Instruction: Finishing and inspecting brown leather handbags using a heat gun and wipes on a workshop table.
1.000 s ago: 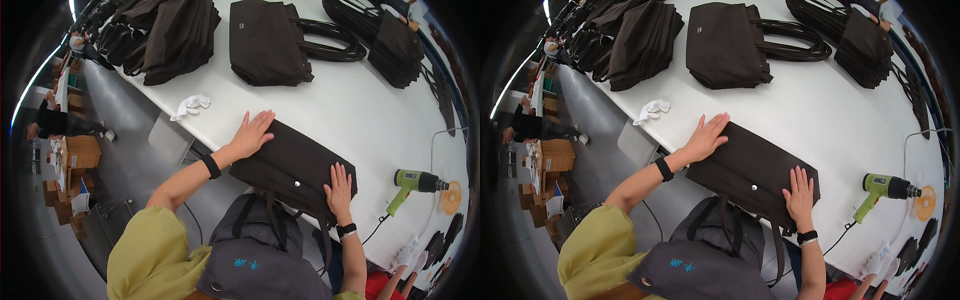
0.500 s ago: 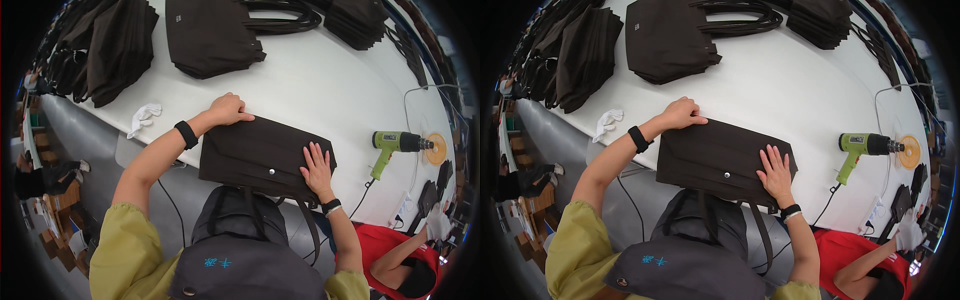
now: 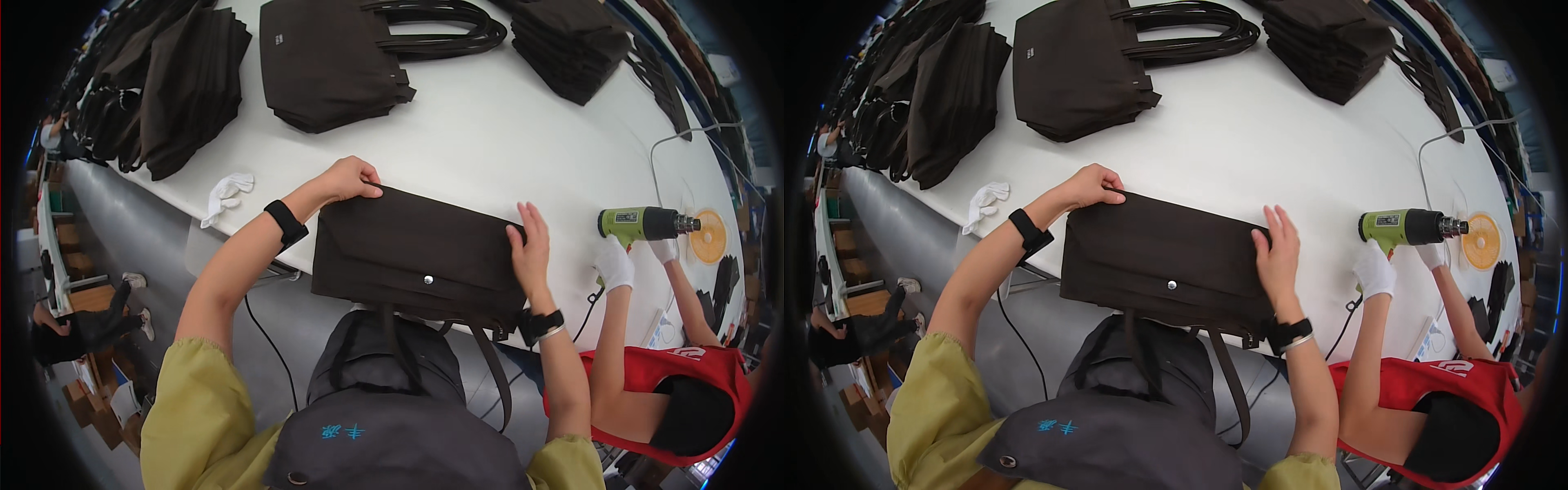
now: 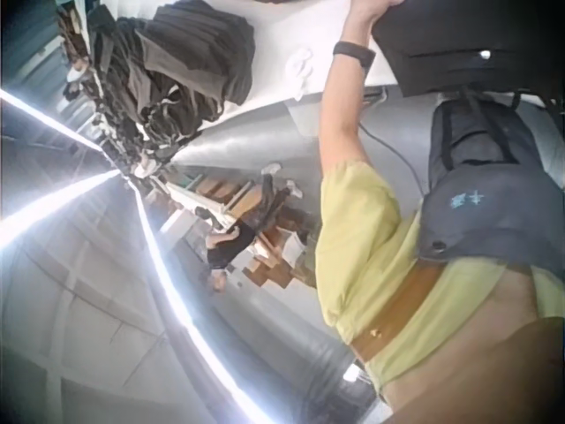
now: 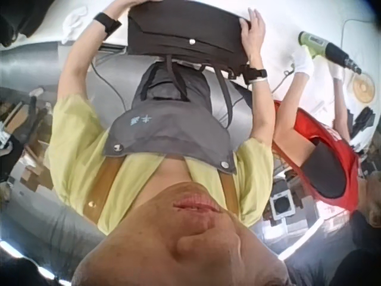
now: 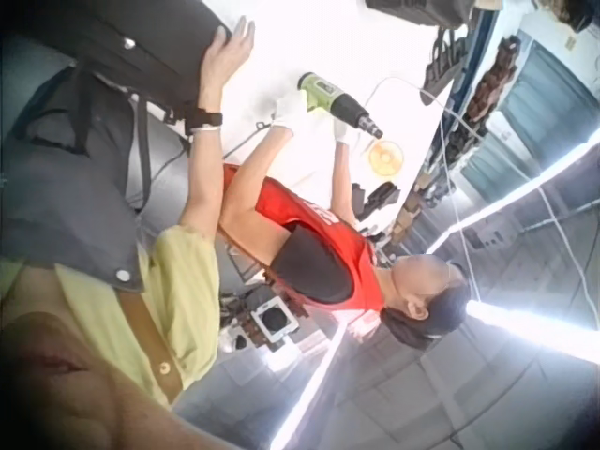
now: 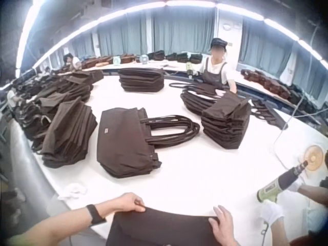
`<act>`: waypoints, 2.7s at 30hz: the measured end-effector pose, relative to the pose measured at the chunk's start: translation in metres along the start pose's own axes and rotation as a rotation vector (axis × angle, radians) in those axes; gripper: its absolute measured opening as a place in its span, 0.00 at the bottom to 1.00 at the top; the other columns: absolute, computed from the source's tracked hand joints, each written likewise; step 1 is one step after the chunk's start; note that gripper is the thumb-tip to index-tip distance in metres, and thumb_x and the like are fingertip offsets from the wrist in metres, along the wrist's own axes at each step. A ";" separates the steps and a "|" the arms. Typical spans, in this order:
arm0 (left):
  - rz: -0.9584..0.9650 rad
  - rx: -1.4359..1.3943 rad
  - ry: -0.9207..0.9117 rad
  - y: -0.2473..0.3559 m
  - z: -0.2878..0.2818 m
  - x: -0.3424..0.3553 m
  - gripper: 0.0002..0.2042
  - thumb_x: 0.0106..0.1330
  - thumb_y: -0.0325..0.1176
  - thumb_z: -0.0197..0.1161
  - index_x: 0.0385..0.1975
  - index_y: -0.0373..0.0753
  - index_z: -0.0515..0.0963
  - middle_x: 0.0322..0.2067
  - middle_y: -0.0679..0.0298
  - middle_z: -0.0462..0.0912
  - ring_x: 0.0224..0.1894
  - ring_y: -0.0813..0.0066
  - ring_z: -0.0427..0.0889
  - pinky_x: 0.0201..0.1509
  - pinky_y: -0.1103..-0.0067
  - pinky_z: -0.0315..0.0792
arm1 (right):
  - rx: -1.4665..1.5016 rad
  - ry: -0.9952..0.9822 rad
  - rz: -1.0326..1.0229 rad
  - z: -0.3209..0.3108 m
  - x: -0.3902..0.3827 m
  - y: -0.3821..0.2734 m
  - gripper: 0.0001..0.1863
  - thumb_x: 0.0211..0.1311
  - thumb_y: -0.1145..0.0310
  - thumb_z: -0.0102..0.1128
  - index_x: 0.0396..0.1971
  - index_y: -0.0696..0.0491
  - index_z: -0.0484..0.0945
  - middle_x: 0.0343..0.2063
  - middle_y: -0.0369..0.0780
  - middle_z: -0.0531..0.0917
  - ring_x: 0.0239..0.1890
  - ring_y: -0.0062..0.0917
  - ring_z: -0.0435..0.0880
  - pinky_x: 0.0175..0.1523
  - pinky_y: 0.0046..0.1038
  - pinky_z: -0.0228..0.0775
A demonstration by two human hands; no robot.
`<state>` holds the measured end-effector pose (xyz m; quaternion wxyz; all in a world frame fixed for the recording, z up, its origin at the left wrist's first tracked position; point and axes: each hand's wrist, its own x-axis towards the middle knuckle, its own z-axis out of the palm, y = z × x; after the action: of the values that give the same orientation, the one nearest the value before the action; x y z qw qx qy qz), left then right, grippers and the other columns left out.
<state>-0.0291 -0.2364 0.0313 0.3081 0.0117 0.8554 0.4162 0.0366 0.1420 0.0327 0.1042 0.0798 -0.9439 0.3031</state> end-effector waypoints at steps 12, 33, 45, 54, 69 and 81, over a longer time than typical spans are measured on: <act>0.156 0.325 0.126 0.028 0.013 -0.024 0.14 0.55 0.44 0.68 0.29 0.38 0.84 0.26 0.56 0.84 0.31 0.63 0.81 0.38 0.73 0.73 | 0.079 -0.533 0.214 -0.018 0.036 0.025 0.14 0.52 0.64 0.69 0.37 0.55 0.83 0.30 0.42 0.83 0.32 0.25 0.80 0.41 0.25 0.72; 0.063 -0.693 0.250 -0.037 0.021 -0.053 0.07 0.60 0.31 0.65 0.34 0.34 0.82 0.26 0.64 0.84 0.29 0.81 0.80 0.36 0.83 0.73 | 0.457 -0.318 0.336 -0.006 0.012 0.060 0.09 0.57 0.71 0.63 0.34 0.61 0.81 0.28 0.35 0.82 0.32 0.16 0.77 0.41 0.19 0.69; 0.594 0.383 0.559 -0.004 0.029 -0.090 0.27 0.54 0.40 0.68 0.54 0.39 0.71 0.53 0.60 0.74 0.56 0.63 0.71 0.58 0.68 0.65 | -0.007 -0.030 0.026 -0.014 0.004 0.015 0.16 0.58 0.71 0.62 0.46 0.58 0.76 0.44 0.46 0.80 0.47 0.38 0.78 0.54 0.31 0.68; 0.773 0.898 0.326 0.011 0.112 -0.073 0.22 0.63 0.33 0.53 0.59 0.40 0.68 0.58 0.60 0.71 0.63 0.67 0.67 0.66 0.67 0.62 | -0.122 -0.487 -0.440 -0.035 -0.041 -0.028 0.39 0.45 0.70 0.69 0.61 0.55 0.64 0.59 0.42 0.70 0.65 0.37 0.64 0.67 0.44 0.52; 0.181 -0.423 0.364 -0.012 0.059 -0.068 0.11 0.52 0.23 0.69 0.36 0.34 0.82 0.32 0.63 0.85 0.38 0.77 0.83 0.42 0.81 0.76 | 0.498 -0.079 0.216 -0.011 -0.033 0.045 0.13 0.48 0.76 0.69 0.36 0.57 0.83 0.33 0.39 0.83 0.41 0.25 0.79 0.50 0.24 0.70; 0.000 -0.041 0.792 -0.019 0.063 -0.044 0.17 0.50 0.43 0.72 0.30 0.35 0.78 0.27 0.56 0.84 0.30 0.63 0.83 0.36 0.74 0.74 | 0.197 0.088 0.515 0.023 -0.023 0.046 0.19 0.54 0.55 0.67 0.35 0.57 0.83 0.31 0.47 0.83 0.36 0.35 0.81 0.44 0.32 0.71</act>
<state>0.0450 -0.2168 0.0108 -0.0454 -0.1560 0.8995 0.4056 0.0459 0.1677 -0.0169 0.0564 -0.1664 -0.8936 0.4131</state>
